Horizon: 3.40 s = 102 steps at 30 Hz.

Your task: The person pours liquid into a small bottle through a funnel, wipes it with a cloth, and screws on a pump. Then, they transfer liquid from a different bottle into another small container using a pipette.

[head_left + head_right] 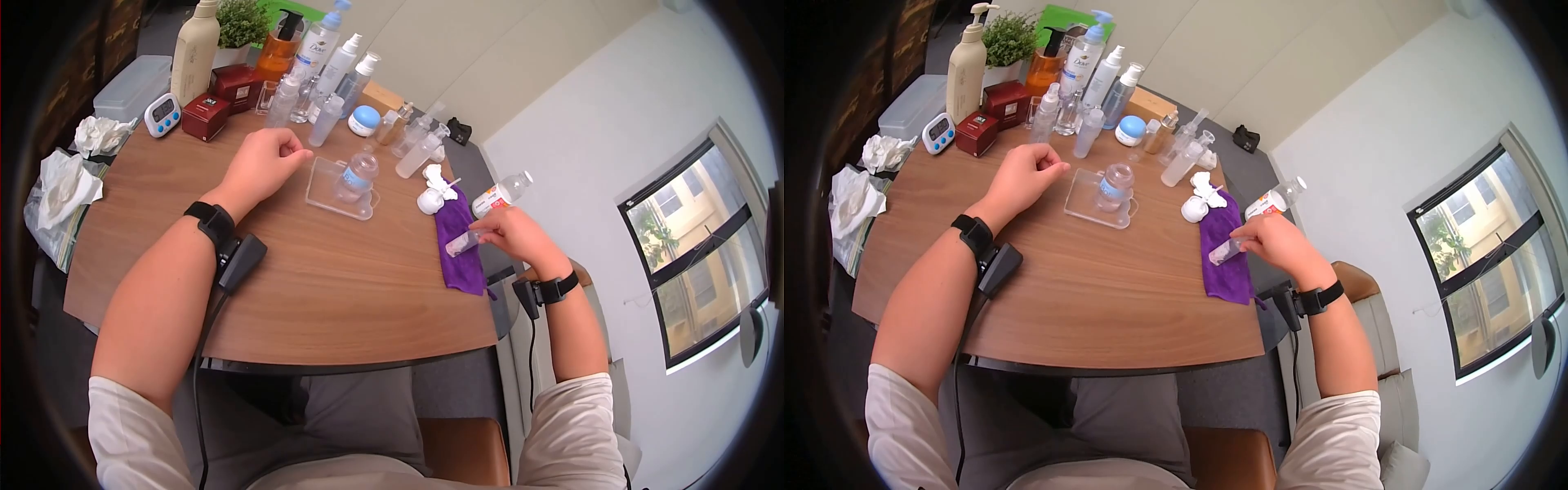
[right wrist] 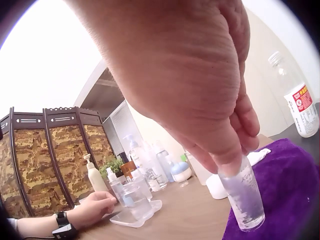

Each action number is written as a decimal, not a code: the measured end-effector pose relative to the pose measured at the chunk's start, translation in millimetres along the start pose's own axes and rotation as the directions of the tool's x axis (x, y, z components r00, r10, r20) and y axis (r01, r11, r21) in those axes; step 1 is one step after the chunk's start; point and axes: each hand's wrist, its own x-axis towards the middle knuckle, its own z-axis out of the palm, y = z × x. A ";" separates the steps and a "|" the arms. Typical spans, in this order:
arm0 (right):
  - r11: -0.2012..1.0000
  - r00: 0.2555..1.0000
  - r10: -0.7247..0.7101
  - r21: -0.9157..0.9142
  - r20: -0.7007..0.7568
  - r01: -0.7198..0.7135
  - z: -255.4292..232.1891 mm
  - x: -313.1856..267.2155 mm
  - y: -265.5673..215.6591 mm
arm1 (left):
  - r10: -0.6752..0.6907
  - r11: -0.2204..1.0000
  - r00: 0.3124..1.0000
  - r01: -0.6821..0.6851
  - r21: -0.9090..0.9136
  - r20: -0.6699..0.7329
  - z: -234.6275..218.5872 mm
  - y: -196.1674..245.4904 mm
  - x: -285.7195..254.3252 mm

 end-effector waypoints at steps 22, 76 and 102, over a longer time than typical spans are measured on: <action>0.986 0.985 0.166 0.025 0.052 -0.168 -26.5 -26.4 -33.1 | -0.013 1.000 1.000 0.013 -0.014 0.028 0.9 2.4 1.9; 0.750 0.857 0.247 0.471 0.451 -0.464 -2.2 8.7 51.2 | -0.019 0.999 1.000 0.019 -0.038 0.000 1.8 0.9 0.4; -0.114 0.706 0.682 0.981 0.192 -0.156 105.8 -100.9 15.7 | -0.049 0.999 0.998 0.049 -0.003 0.049 -1.2 4.4 1.0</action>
